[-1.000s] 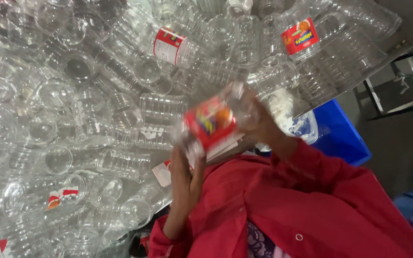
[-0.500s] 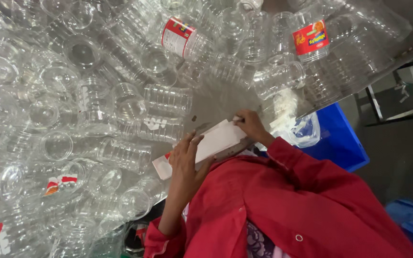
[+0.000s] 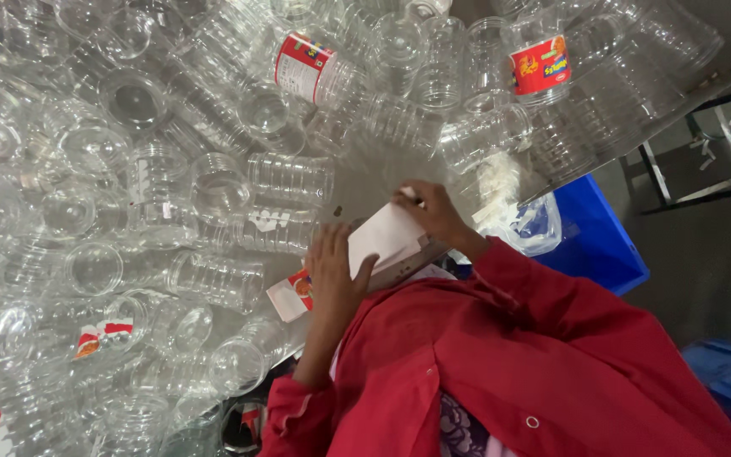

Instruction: The person applies labels to plastic bottles by hand, picking up labels from a stack and smoothing them onto individual clear plastic jars.

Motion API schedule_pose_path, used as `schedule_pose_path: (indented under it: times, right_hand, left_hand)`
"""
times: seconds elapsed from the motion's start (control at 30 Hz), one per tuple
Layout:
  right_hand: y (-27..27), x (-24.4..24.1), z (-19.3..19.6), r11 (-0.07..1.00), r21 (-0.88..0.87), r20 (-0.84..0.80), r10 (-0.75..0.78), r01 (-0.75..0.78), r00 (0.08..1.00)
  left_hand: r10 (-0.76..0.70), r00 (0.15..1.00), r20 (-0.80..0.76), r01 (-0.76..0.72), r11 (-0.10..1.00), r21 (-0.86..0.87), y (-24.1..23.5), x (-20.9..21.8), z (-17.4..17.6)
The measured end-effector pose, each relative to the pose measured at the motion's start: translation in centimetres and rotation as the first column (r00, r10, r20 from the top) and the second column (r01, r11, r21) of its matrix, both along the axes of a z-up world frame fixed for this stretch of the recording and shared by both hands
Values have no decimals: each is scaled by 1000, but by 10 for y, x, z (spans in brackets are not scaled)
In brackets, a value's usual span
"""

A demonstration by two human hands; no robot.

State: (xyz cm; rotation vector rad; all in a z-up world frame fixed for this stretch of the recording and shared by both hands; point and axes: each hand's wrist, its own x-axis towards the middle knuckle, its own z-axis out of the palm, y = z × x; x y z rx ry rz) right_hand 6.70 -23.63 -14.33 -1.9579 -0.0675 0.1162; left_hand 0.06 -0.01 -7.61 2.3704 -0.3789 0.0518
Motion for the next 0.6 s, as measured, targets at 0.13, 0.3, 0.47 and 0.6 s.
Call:
schedule_pose_path:
  times: [0.13, 0.3, 0.47, 0.6]
  right_hand:
    - [23, -17, 57, 965, -9, 152, 262, -264, 953]
    - [24, -14, 56, 952, 163, 44, 254, -258, 966]
    - [32, -11, 32, 952, 247, -69, 201, -178, 977]
    - [32, 6, 30, 956, 293, -108, 39, -6, 993]
  left_hand:
    - [3, 995, 101, 1, 999, -38, -18, 16, -10]
    - [85, 993, 87, -63, 973, -222, -20, 9, 2]
    - [-374, 851, -368, 405, 914, 7, -51, -26, -38]
    - [-482, 766, -425, 463, 873, -156, -62, -39, -126]
